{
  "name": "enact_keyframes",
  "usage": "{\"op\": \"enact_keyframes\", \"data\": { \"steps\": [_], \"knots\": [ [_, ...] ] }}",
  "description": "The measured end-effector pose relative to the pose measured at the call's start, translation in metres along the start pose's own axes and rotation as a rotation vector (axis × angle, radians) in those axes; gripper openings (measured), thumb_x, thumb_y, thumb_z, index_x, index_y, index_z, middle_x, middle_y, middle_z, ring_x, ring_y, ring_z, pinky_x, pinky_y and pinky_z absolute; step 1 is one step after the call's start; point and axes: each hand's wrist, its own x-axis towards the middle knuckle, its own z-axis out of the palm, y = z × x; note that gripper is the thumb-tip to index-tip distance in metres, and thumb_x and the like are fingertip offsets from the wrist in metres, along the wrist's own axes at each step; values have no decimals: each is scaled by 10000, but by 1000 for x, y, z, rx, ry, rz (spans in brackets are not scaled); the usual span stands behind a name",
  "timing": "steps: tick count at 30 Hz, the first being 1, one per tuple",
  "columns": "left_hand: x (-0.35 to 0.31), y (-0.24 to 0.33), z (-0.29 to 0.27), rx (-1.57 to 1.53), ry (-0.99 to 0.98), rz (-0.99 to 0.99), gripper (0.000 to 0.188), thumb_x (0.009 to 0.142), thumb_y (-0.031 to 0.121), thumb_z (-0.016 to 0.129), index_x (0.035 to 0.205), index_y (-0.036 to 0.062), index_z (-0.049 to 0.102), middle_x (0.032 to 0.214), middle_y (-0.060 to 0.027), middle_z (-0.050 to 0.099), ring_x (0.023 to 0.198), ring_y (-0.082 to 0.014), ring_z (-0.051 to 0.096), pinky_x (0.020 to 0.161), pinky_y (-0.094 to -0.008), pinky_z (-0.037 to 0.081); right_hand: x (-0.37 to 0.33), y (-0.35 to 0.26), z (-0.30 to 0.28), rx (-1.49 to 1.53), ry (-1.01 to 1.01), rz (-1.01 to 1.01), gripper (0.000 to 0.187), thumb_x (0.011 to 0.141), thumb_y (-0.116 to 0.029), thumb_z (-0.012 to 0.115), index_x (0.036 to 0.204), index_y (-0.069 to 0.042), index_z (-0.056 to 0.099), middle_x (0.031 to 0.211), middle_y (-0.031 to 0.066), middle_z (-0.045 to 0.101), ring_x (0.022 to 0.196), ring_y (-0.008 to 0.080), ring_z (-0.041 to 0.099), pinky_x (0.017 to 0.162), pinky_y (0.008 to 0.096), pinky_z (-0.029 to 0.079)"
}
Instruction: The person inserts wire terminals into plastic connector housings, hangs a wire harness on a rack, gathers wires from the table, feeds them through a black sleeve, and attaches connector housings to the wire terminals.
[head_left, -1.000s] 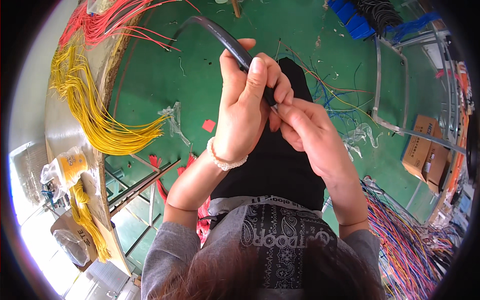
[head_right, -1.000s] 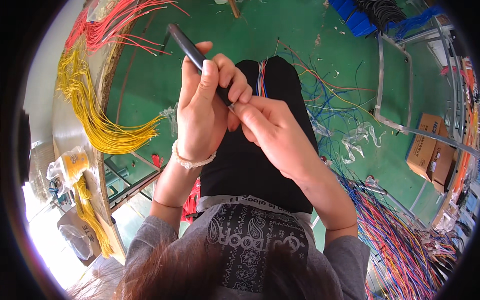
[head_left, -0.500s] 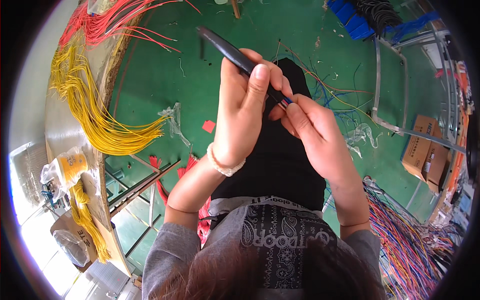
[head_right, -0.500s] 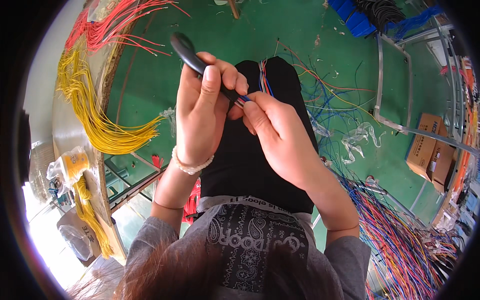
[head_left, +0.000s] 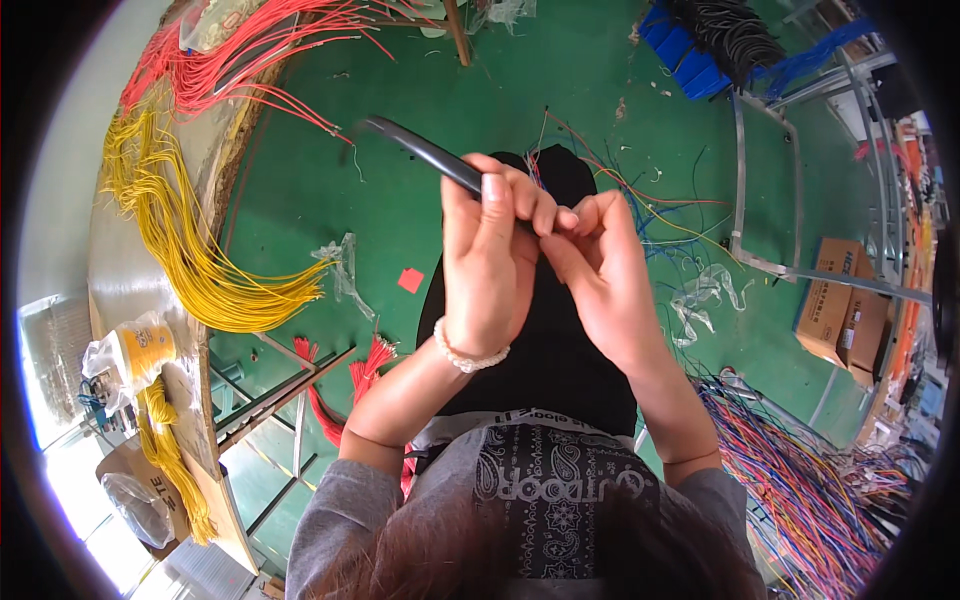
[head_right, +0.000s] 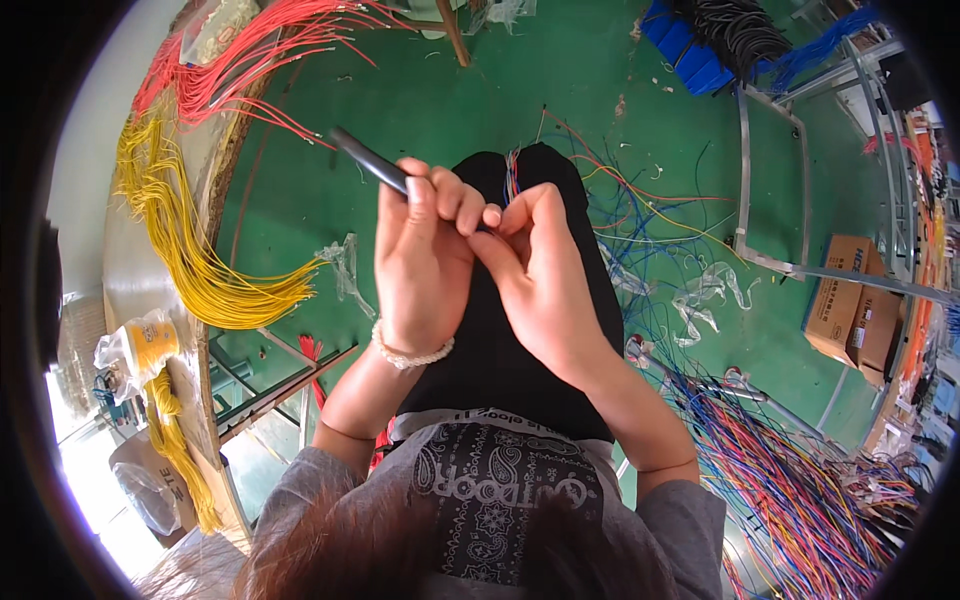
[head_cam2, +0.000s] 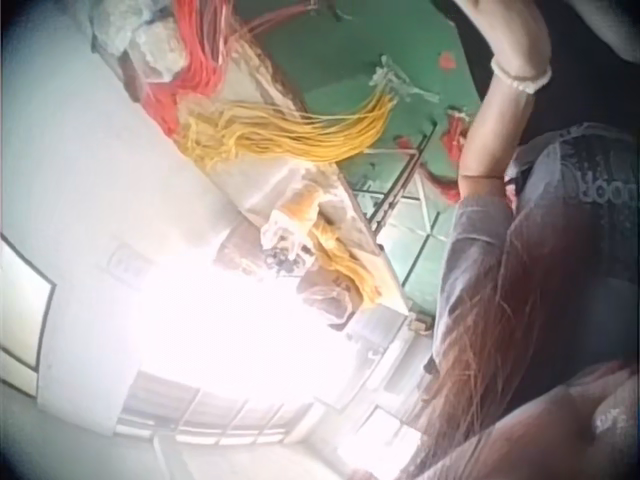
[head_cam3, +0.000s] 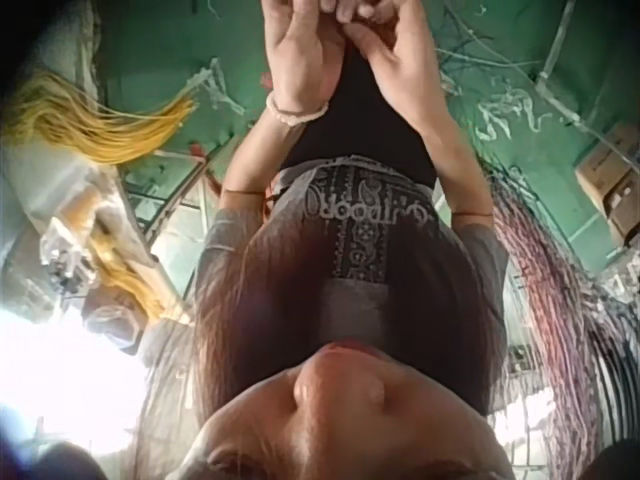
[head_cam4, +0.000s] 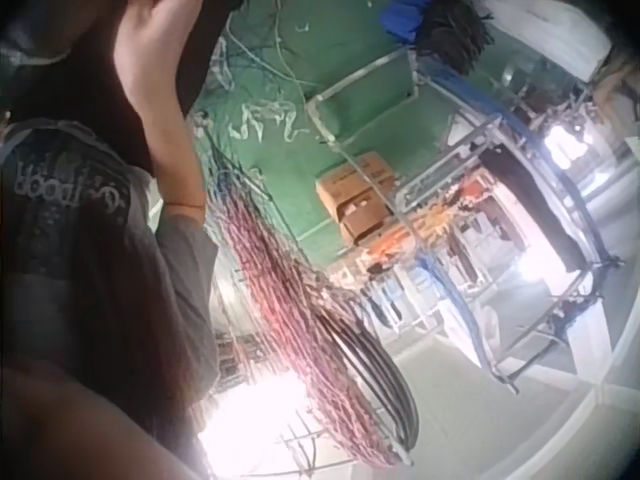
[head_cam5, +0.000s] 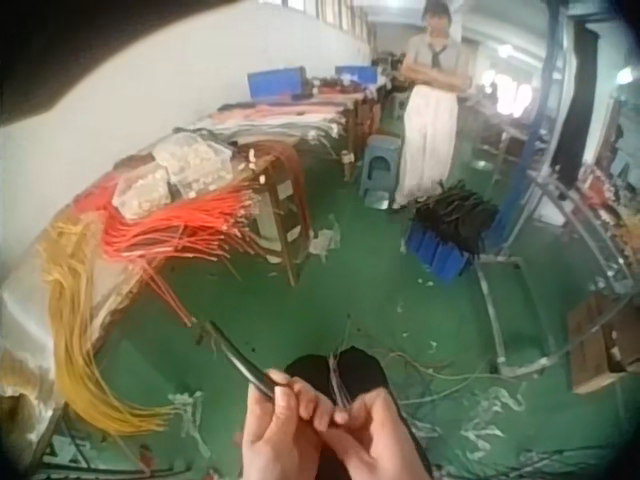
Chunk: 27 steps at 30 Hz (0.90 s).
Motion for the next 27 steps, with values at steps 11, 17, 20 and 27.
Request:
{"op": "enact_keyframes", "data": {
  "steps": [11, 17, 20, 27],
  "knots": [
    [34, 26, -36, -243, 103, 34, 87, 999, 148, 397, 942, 83, 403, 753, -3, 373, 631, -109, 335, 570, -247, 327, 20, 31, -8, -699, -188, -498, 138, 844, -29, 601, 970, 4, 556, 853, 120, 599, 777, 287, 599, 691, 359, 461],
    [37, 0, -33, -144, 190, 35, 115, 1005, 183, 386, 960, 77, 389, 781, -43, 424, 746, -213, 467, 791, -380, 436, 56, 10, 12, -979, -179, -623, 97, 806, -31, 620, 852, 6, 544, 748, 142, 565, 713, 339, 576, 600, 411, 431],
    [42, 8, -36, -173, 192, 125, 113, 1006, 177, 384, 957, 76, 386, 759, -26, 390, 688, -173, 422, 798, -375, 432, 70, 5, 15, -847, -274, -548, 106, 841, -39, 598, 908, 3, 527, 798, 168, 557, 718, 347, 555, 613, 389, 435],
    [71, 25, -81, -396, 227, 193, 119, 1005, 167, 389, 925, 81, 401, 727, -4, 389, 616, -124, 366, 740, -333, 425, 97, 32, 15, -743, -410, -472, 86, 869, -34, 563, 915, 30, 528, 808, 151, 525, 713, 323, 532, 627, 364, 436]
  ]
}}
